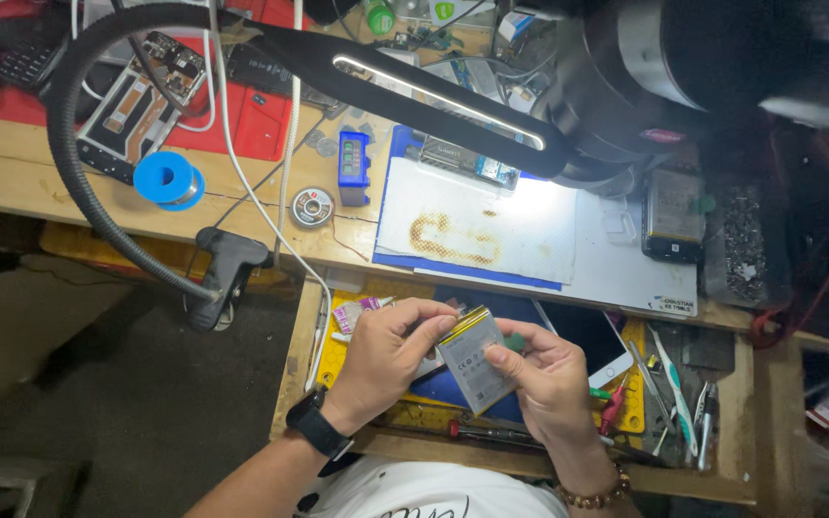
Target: The person works on a mobile phone battery by peeling back layers and using a soldering iron to secure connections while looking through a microscope.
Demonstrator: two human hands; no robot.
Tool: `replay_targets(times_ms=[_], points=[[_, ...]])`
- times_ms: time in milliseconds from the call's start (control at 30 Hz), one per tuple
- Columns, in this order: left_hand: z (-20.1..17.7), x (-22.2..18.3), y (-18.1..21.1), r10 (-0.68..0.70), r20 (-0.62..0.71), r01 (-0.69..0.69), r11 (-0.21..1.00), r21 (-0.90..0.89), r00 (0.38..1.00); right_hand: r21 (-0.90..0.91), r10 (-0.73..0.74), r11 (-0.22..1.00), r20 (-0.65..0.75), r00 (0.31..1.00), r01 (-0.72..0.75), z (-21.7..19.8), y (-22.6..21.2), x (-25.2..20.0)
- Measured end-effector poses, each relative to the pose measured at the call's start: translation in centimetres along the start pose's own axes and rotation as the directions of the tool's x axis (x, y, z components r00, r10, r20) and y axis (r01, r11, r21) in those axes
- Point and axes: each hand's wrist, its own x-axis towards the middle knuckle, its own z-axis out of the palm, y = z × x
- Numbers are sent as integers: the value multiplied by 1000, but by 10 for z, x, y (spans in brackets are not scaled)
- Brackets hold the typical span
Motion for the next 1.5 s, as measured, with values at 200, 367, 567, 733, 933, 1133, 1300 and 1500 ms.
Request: replay_targets(times_ms=[200,367,567,733,933,1133,1300,1500], points=[[0,-8,-13,-226,52,231,959,-163,973,-143,-64,988,-57,996,56,5,-4,-6],[1,-11,-18,-241,68,251,941,-229,968,-264,-78,963,-70,995,57,12,-7,-11],[7,-11,-31,-386,91,390,837,-384,918,-246,-80,968,-100,992,53,16,-5,-12],[11,-12,-35,-393,101,391,786,-479,914,-145,-58,988,-87,995,45,12,-1,-10],[12,-12,-33,-424,104,417,765,-490,900,-81,-17,997,-76,997,11,8,3,-7],[13,-13,-33,-440,134,435,709,-555,888,-58,-17,998,-58,998,13,6,4,-8],[13,-15,-23,-429,70,406,773,-488,901,-116,-94,989,-55,994,87,7,6,-9],[18,-22,-9,-244,-37,228,942,-245,969,-118,-143,984,-87,986,132,11,13,-12]])
